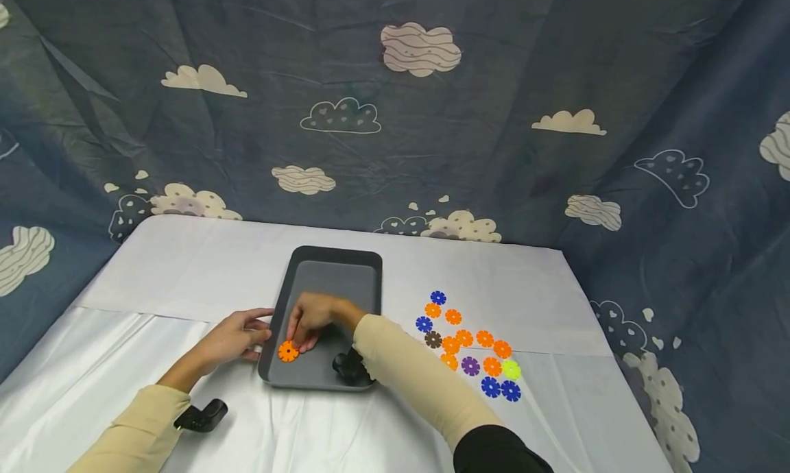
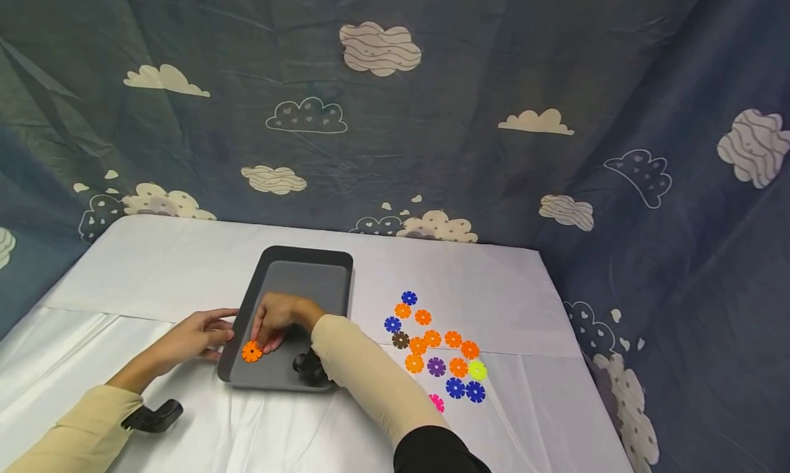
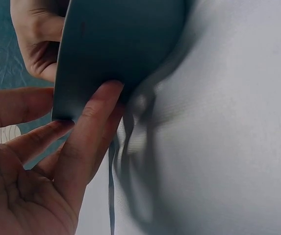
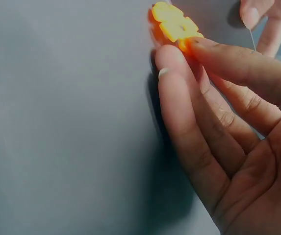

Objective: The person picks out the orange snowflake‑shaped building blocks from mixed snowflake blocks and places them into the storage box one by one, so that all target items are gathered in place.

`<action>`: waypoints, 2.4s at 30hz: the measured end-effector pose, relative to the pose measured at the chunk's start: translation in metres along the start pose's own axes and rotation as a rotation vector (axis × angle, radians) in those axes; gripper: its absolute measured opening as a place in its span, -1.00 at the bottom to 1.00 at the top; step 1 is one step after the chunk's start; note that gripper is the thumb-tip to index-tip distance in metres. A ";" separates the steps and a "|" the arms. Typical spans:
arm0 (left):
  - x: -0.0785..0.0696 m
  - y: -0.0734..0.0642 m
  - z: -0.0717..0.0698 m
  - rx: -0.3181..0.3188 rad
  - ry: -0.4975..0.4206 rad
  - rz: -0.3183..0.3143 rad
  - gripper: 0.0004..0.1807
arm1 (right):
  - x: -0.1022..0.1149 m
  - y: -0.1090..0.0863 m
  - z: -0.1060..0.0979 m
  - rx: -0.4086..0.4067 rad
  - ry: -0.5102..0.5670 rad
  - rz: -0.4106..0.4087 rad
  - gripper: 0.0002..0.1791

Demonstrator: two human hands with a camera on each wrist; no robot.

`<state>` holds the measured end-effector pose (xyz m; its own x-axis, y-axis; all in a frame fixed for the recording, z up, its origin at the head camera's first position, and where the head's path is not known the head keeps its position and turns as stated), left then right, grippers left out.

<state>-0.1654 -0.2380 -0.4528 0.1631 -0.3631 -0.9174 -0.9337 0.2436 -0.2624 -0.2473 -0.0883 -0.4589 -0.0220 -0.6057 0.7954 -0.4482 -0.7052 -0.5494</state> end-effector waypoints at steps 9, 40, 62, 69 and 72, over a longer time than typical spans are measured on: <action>-0.001 0.000 -0.001 0.007 -0.005 0.024 -0.41 | 0.000 0.003 0.013 0.023 0.038 0.070 -0.94; 0.001 -0.001 -0.001 0.008 0.019 0.025 -0.43 | 0.002 0.001 0.018 0.097 0.120 0.070 -0.92; 0.000 -0.003 0.002 -0.011 0.036 0.031 -0.43 | -0.031 -0.070 -0.074 -0.119 0.157 -0.142 -0.69; 0.000 -0.002 0.002 -0.006 0.036 0.042 -0.42 | -0.061 -0.105 -0.112 -0.258 0.156 -0.165 -0.64; 0.001 -0.002 0.004 -0.013 0.036 0.032 -0.42 | -0.076 -0.120 -0.126 -0.325 0.148 -0.147 -0.64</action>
<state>-0.1625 -0.2355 -0.4540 0.1219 -0.3876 -0.9138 -0.9424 0.2436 -0.2290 -0.3041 0.0881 -0.4211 -0.0546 -0.4304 0.9010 -0.7157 -0.6123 -0.3359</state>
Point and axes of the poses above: each hand's wrist, its own y-axis towards the middle knuckle, its own z-axis out of the palm, x = y × z, the point moved 3 cm from there along y, towards the middle knuckle, and after that the axes turned 3 degrees about z, right-handed, at the moved point
